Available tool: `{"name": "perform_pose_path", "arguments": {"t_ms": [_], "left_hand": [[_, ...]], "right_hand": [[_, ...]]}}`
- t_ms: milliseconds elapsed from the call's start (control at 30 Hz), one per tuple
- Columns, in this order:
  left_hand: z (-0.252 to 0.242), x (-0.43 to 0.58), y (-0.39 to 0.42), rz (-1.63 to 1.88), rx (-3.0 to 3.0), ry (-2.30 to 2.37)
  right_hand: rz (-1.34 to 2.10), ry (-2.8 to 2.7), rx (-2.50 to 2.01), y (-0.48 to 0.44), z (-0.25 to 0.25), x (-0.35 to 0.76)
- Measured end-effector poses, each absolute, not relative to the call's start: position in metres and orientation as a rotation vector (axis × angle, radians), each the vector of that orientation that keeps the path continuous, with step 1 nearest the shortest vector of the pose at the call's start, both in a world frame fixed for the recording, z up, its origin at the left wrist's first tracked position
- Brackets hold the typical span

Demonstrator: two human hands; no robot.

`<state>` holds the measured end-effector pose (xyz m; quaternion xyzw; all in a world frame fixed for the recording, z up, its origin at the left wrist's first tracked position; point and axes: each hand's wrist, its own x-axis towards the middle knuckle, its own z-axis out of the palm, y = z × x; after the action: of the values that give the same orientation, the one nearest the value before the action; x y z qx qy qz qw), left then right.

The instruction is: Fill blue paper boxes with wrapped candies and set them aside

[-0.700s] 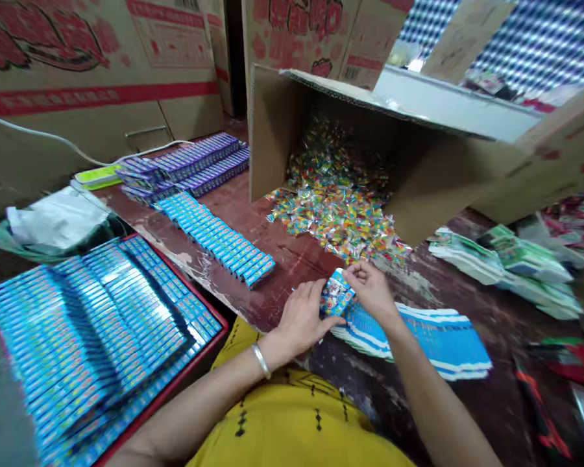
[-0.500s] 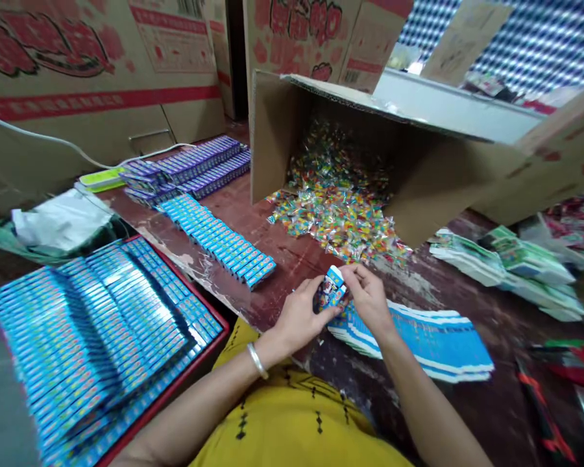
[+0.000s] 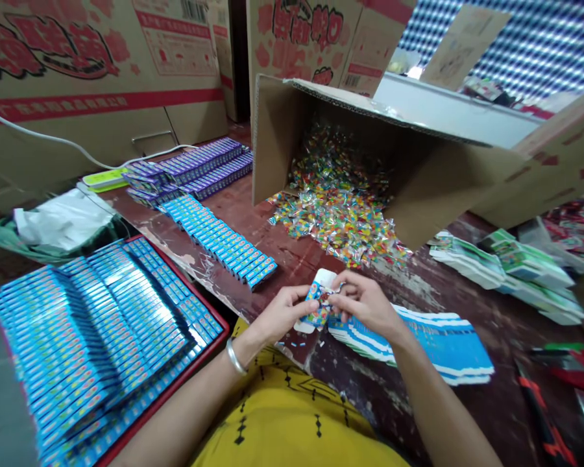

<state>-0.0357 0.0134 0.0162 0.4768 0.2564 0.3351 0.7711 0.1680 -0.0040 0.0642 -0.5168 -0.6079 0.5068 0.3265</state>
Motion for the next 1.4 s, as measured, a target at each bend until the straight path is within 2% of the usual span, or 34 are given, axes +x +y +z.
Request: {"name": "perform_pose_path", "arguments": {"t_ms": [100,400,600,800,1100,1400], "left_hand": [[0.015,-0.031,0.013,0.870,0.890,0.633],[0.020,-0.020,0.000,1.271,1.005,0.891],[0.025,-0.033,0.003,1.071,1.238,0.825],[0.018,-0.037,0.007,0.950,1.285,0.739],[0.025,-0.034,0.005,1.038,1.038,0.717],[0.028,-0.037,0.003,1.042,1.226,0.855]], "right_hand": [[1.092,-1.377,-1.342,-0.008,0.050,0.161],[0.886,-1.165,-1.277,-0.015,0.020,0.123],[0.839,-1.214,-1.184,-0.013,0.013,0.120],[0.729,-1.393,-1.294,-0.013,0.016,0.129],[0.912,-1.251,-1.146,-0.004,0.035,0.125],[1.146,-1.345,-1.279,0.008,0.051,0.138]]}}
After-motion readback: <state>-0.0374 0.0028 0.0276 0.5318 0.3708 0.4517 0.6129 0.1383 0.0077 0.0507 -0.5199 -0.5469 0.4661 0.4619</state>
